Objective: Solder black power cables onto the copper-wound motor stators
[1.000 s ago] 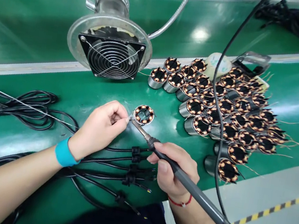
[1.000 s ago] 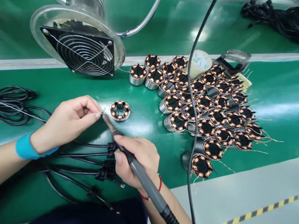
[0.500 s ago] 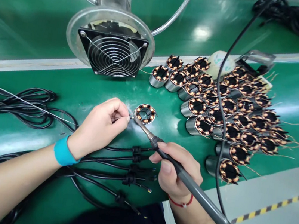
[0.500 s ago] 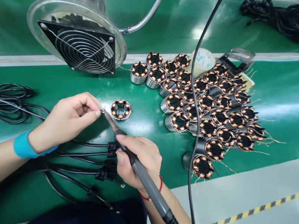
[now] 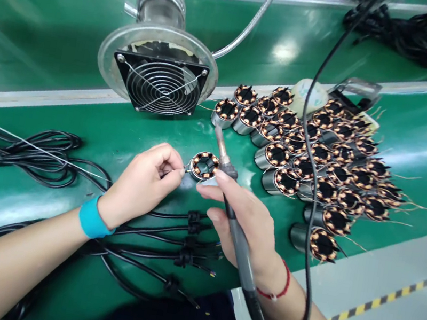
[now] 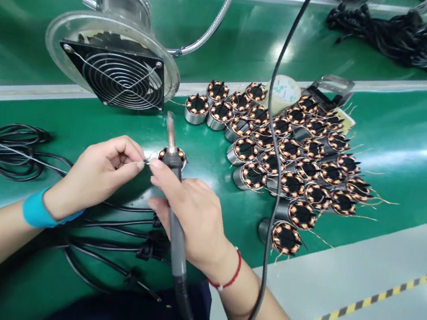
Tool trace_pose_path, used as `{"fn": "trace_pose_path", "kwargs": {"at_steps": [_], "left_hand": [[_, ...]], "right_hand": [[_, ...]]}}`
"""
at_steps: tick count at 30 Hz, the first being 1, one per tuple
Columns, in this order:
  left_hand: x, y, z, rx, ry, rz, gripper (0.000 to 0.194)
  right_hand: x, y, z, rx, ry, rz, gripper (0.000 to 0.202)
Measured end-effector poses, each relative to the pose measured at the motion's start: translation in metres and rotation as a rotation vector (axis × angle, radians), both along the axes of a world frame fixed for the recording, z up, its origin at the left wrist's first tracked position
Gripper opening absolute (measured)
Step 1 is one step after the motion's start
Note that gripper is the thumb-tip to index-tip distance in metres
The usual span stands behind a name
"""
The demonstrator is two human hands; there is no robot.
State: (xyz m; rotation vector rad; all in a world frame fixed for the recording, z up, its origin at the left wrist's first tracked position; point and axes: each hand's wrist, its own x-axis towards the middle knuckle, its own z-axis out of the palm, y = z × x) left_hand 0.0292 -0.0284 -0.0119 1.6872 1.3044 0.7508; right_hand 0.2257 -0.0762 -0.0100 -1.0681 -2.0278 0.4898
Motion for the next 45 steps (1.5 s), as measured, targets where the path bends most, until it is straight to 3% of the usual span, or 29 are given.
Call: {"fn": "trace_pose_path", "kwargs": {"at_steps": [4, 10, 15, 18, 23, 29, 32, 38, 45], "left_hand": [[-0.001, 0.0, 0.0, 0.0, 0.01, -0.008, 0.005], [0.0, 0.001, 0.0, 0.01, -0.002, -0.002, 0.005], [0.001, 0.0, 0.005, -0.259, -0.136, 0.041, 0.005], [0.001, 0.0, 0.008, -0.364, -0.206, 0.04, 0.01], [0.0, -0.004, 0.009, -0.189, -0.247, 0.032, 0.011], [-0.002, -0.009, 0.008, 0.31, 0.057, -0.103, 0.012], [-0.003, -0.01, 0.008, 0.468, 0.147, -0.181, 0.014], [-0.003, -0.011, 0.008, 0.493, 0.213, -0.178, 0.011], [-0.004, -0.008, 0.009, 0.222, 0.17, -0.105, 0.011]], "right_hand": [[-0.003, 0.016, 0.014, -0.04, -0.27, -0.004, 0.042], [-0.014, 0.021, -0.002, -0.102, -0.211, -0.05, 0.043], [-0.019, 0.019, -0.011, -0.111, -0.111, -0.186, 0.041], [-0.025, 0.018, -0.012, -0.1, -0.073, -0.172, 0.04], [-0.031, 0.016, -0.012, -0.087, -0.02, -0.172, 0.04], [-0.03, 0.017, -0.015, -0.098, 0.145, -0.154, 0.045], [-0.03, 0.018, -0.017, -0.105, 0.168, -0.135, 0.041], [-0.028, 0.02, -0.015, -0.106, 0.145, -0.106, 0.041], [-0.006, 0.025, -0.016, -0.052, 0.029, 0.005, 0.047]]}}
